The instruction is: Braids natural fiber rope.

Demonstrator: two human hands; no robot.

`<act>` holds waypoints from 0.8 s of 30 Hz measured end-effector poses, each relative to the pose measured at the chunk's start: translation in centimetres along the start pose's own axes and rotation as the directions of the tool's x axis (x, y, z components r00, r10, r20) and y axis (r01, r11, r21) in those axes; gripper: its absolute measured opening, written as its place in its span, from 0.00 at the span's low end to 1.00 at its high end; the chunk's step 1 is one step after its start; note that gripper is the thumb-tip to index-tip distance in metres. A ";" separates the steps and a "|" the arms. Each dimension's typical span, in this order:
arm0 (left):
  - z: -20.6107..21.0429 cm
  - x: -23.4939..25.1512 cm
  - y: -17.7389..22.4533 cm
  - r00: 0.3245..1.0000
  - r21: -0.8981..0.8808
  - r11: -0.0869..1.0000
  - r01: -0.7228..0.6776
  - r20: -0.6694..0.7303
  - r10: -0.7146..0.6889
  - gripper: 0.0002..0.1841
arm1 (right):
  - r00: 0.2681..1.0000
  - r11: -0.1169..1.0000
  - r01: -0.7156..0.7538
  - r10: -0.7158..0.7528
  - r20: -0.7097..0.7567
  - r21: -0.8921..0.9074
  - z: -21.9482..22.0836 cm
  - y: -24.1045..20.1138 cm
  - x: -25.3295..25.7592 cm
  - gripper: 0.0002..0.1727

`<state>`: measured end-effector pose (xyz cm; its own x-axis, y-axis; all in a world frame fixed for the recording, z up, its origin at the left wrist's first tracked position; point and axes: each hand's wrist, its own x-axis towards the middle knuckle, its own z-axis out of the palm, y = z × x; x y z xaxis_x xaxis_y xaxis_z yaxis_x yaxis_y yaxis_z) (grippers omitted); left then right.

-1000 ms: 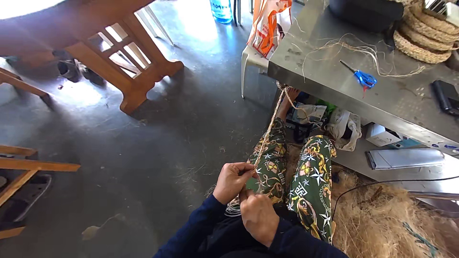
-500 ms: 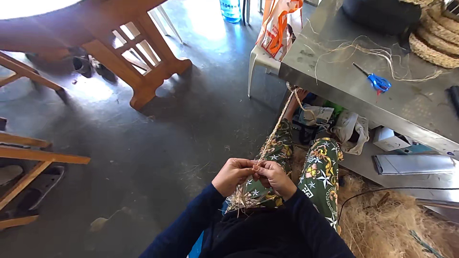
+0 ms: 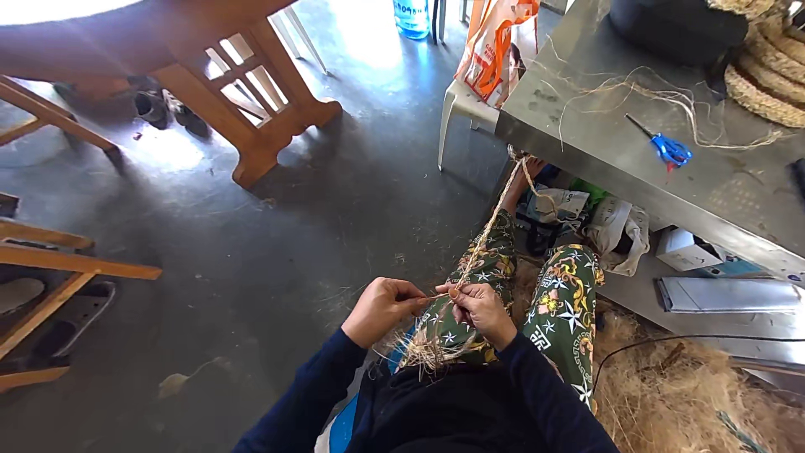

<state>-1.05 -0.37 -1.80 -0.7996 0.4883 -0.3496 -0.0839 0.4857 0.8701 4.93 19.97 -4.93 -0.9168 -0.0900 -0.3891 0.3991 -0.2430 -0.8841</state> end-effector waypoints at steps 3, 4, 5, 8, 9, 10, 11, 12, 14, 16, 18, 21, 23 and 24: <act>-0.9 -0.1 -0.9 1.000 -0.074 0.997 -0.007 0.003 0.007 0.04 | 1.000 1.000 -0.016 0.016 -0.002 -0.010 0.3 -0.1 0.2 0.16; -1.2 -0.1 -1.3 0.999 -0.109 0.994 0.003 0.038 0.001 0.03 | 1.000 1.000 -0.023 0.023 0.008 0.007 0.3 -0.1 0.2 0.16; -1.5 0.0 -1.5 0.995 -0.145 0.989 0.034 0.099 -0.020 0.03 | 0.999 0.999 -0.028 0.027 0.025 0.029 0.3 -0.1 0.2 0.16; -1.6 0.6 -1.4 0.946 -0.266 0.945 0.189 0.307 -0.103 0.09 | 0.996 0.994 -0.030 0.022 0.086 0.102 0.0 -0.1 0.3 0.18; -1.2 0.8 -1.2 0.934 -0.303 0.925 0.228 0.336 -0.120 0.12 | 0.995 0.994 -0.031 0.021 0.096 0.107 0.0 -0.1 0.3 0.18; -0.8 1.1 -1.1 0.927 -0.335 0.906 0.258 0.349 -0.135 0.14 | 0.995 0.994 -0.033 0.022 0.099 0.107 0.0 -0.1 0.3 0.18; -0.5 1.5 -1.0 0.925 -0.358 0.893 0.273 0.353 -0.142 0.15 | 0.995 0.994 -0.035 0.024 0.099 0.107 0.0 -0.1 0.3 0.18; -0.3 1.9 -1.2 0.926 -0.366 0.892 0.264 0.356 -0.128 0.15 | 0.995 0.993 -0.034 0.023 0.098 0.111 0.0 0.0 0.4 0.18; 0.0 2.3 -1.4 0.933 -0.362 0.907 0.216 0.351 -0.082 0.14 | 0.995 0.993 -0.035 0.024 0.092 0.115 0.0 0.0 0.3 0.18; 0.0 2.3 -1.5 0.952 -0.345 0.923 0.172 0.299 -0.065 0.12 | 0.997 0.993 -0.047 0.039 0.070 0.109 0.1 0.0 0.3 0.18; -0.2 1.9 -1.2 0.976 -0.265 0.956 0.127 0.206 -0.072 0.11 | 0.998 0.994 -0.062 0.059 0.032 0.088 0.3 0.1 0.4 0.17; -0.5 0.8 -0.5 0.999 0.132 0.991 -0.009 0.045 0.003 0.08 | 0.997 0.996 -0.073 0.073 -0.007 0.048 0.5 0.2 0.7 0.17; -0.3 -0.1 -0.2 0.997 0.336 0.939 -0.075 -0.010 0.083 0.09 | 0.997 0.997 -0.070 0.071 -0.031 0.040 0.8 0.3 0.8 0.17; 0.0 -0.6 0.0 0.990 0.393 0.912 -0.119 -0.026 0.141 0.10 | 0.997 0.997 -0.068 0.069 -0.043 0.041 0.9 0.3 0.8 0.17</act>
<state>-0.55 -0.65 -1.59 -0.8187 0.5326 -0.2146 0.2527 0.6699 0.6981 4.28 18.95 -5.27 -0.8853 -0.0646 -0.4605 0.4593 -0.2756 -0.8444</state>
